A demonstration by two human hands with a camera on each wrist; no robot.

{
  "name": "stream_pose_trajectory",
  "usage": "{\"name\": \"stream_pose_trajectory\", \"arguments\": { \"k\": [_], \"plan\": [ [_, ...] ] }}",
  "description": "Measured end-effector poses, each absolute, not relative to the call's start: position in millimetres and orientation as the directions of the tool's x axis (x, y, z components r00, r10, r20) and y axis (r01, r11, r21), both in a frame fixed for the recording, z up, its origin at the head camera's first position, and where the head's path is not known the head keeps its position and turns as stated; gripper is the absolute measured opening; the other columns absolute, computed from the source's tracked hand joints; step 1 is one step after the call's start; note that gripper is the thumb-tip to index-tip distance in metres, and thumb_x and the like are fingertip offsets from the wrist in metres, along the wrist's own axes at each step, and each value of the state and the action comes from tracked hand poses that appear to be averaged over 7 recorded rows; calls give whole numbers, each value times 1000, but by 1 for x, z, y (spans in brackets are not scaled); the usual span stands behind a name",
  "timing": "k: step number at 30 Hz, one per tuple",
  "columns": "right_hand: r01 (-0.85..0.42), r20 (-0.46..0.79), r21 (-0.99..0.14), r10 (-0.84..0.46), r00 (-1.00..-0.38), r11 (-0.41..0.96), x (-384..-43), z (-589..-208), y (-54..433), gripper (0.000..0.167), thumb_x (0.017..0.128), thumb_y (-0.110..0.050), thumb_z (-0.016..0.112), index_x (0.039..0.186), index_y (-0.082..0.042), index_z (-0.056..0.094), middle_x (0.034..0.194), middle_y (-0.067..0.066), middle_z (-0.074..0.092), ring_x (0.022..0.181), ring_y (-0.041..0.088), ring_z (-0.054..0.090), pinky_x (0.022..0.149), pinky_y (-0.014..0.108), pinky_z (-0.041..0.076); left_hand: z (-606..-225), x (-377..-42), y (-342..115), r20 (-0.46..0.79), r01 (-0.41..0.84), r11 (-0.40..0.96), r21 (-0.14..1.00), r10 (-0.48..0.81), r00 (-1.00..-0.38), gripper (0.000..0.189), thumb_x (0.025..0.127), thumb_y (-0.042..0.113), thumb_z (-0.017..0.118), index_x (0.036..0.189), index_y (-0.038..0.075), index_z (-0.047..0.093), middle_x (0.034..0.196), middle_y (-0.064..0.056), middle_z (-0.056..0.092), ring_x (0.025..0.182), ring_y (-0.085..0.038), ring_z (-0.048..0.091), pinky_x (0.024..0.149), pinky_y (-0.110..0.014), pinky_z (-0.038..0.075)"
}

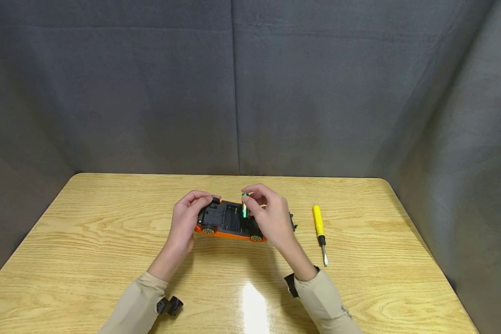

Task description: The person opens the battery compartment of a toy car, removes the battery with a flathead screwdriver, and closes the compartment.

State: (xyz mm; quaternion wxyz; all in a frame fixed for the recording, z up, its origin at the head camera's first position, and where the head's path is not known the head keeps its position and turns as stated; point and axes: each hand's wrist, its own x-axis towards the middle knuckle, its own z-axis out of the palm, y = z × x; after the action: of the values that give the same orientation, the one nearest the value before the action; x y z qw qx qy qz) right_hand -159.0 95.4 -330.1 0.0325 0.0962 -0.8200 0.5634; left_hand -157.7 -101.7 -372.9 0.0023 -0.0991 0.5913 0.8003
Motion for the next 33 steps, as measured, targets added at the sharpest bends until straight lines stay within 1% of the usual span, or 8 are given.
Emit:
{"name": "stream_pose_trajectory", "arguments": {
  "k": [5,10,16,22,27,33],
  "plan": [
    [-153,120,-946,-127,-985,286,-161,-328,99,17,100,-5,67,115,2,71,91,16,66,76,18,68,67,32,61,-372,-158,-102,-151,-106,-314,943,-121,-981,8,96,5,65,100,0,70,104,-12,78,93,-22,73,79,-30,59],
    [-113,90,-968,-108,-990,223,-164,-326,105,18,100,-3,66,117,4,66,93,18,65,75,16,66,66,35,62,-373,-159,-101,-152,-110,-318,942,-112,-982,7,96,5,65,98,1,70,103,-10,78,94,-21,73,79,-30,58],
    [-62,48,-982,-85,-995,177,-168,-329,114,20,100,-3,65,118,7,64,92,13,63,81,22,63,67,38,63,-374,-159,-105,-148,-98,-310,946,-140,-979,7,96,5,65,98,1,70,103,-10,78,91,-21,72,76,-30,59],
    [-14,9,-990,-35,-999,140,-170,-330,122,20,102,-3,63,118,9,64,92,5,65,82,15,65,68,36,62,-371,-161,-114,-151,-91,-321,943,-168,-974,7,96,5,64,98,2,70,102,-8,78,95,-22,72,80,-30,58],
    [17,-19,-993,-18,-1000,121,-171,-330,131,24,104,-5,60,121,11,62,95,5,63,84,15,66,70,35,62,-367,-163,-120,-153,-76,-345,936,-204,-967,7,96,4,64,96,3,71,99,-6,78,95,-21,72,82,-30,57],
    [79,-80,-992,-9,-997,97,-173,-334,146,26,105,-7,58,124,11,59,95,3,64,81,14,66,71,32,62,-361,-162,-125,-156,-69,-353,933,-226,-962,8,96,5,63,95,5,71,100,-5,78,98,-22,70,83,-30,57]
  ]
}}
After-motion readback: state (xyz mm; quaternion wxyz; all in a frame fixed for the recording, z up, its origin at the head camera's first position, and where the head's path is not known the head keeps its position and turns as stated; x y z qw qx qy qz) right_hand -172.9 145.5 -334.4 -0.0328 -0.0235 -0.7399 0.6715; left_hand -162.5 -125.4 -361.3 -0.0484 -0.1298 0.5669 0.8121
